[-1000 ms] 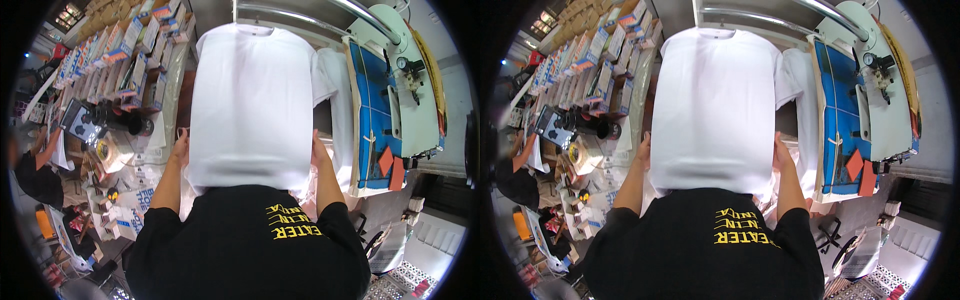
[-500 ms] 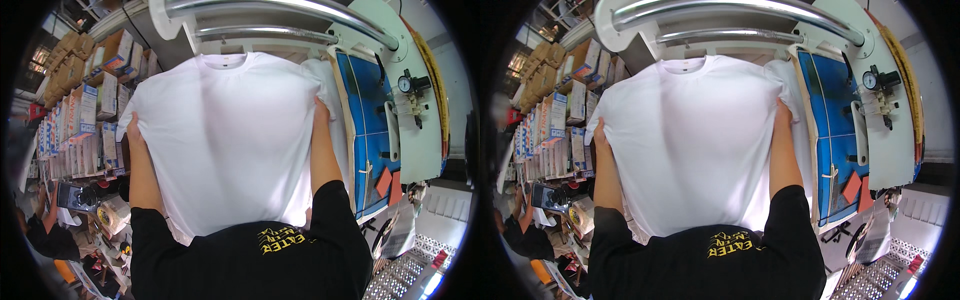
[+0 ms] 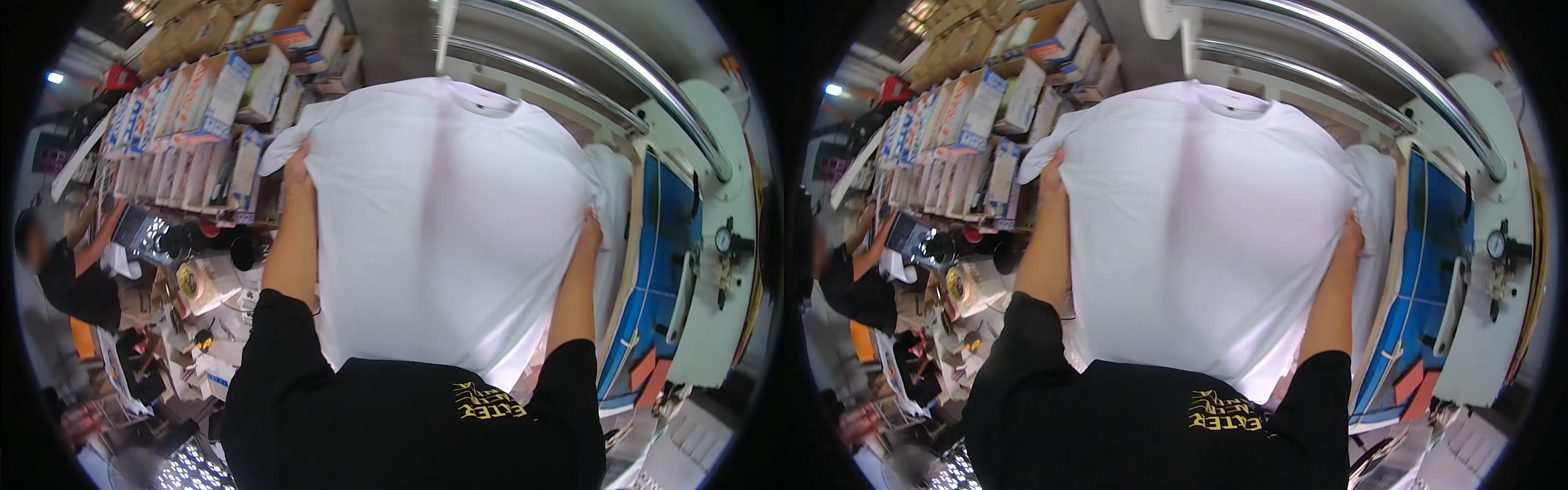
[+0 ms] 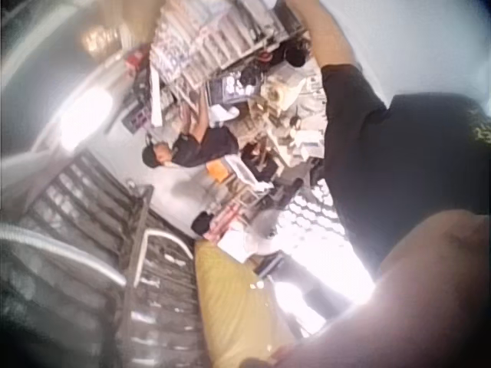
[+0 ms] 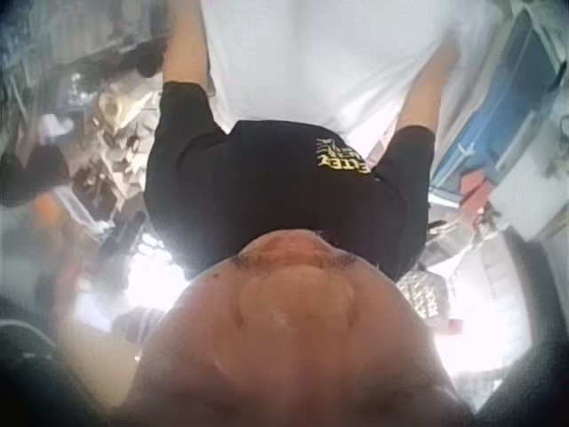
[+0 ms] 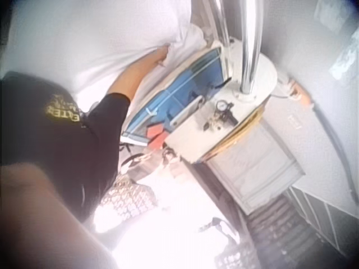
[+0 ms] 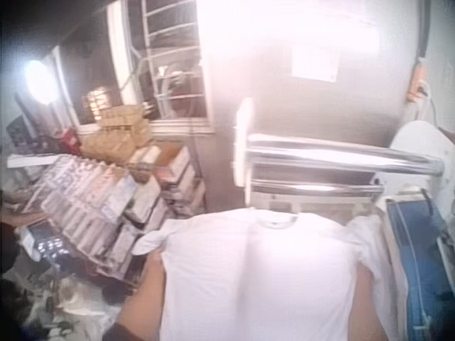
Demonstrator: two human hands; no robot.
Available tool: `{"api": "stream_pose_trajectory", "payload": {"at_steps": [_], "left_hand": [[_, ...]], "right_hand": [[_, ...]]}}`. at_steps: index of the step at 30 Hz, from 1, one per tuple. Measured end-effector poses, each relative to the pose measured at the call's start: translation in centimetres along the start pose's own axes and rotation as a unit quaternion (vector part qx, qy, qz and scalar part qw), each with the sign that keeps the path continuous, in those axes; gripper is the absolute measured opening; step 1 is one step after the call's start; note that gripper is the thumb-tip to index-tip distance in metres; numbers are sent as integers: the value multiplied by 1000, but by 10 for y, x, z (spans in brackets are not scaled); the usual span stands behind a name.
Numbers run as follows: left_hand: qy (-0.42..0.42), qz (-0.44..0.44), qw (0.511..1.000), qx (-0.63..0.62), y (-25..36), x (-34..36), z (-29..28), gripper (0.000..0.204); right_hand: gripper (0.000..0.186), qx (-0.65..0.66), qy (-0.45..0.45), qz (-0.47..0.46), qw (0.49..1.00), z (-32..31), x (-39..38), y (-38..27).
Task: The person positions white t-shirts onto a flat surface, aligns large printed transfers onto them, and uses shears to trim excess material from the transfer sheets.
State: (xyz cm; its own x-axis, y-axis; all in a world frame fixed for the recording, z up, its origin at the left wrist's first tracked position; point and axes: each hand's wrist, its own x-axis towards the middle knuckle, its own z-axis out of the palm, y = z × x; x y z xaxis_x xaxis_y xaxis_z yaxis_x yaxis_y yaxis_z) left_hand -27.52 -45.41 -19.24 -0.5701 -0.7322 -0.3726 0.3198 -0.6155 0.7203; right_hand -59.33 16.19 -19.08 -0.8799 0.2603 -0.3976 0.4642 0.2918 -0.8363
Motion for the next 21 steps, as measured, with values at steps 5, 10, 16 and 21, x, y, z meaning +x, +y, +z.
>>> {"api": "stream_pose_trajectory", "payload": {"at_steps": [5, 10, 16, 21], "left_hand": [[16, -74, 997, -31, 3, -27, 18, 33], [93, 119, 932, 330, -32, -25, 9, 32], [-32, 101, 641, 760, 12, -37, 16, 36], [-159, 388, 677, 605, 23, -57, 137, 22]], "right_hand": [[56, 15, 47, 18, 999, 11, -22, -20], [47, -445, 40, -208, 870, 34, -28, -19], [41, -417, -81, -155, 892, 21, -88, -69], [42, -384, 8, -323, 865, 28, -152, -140]]}}
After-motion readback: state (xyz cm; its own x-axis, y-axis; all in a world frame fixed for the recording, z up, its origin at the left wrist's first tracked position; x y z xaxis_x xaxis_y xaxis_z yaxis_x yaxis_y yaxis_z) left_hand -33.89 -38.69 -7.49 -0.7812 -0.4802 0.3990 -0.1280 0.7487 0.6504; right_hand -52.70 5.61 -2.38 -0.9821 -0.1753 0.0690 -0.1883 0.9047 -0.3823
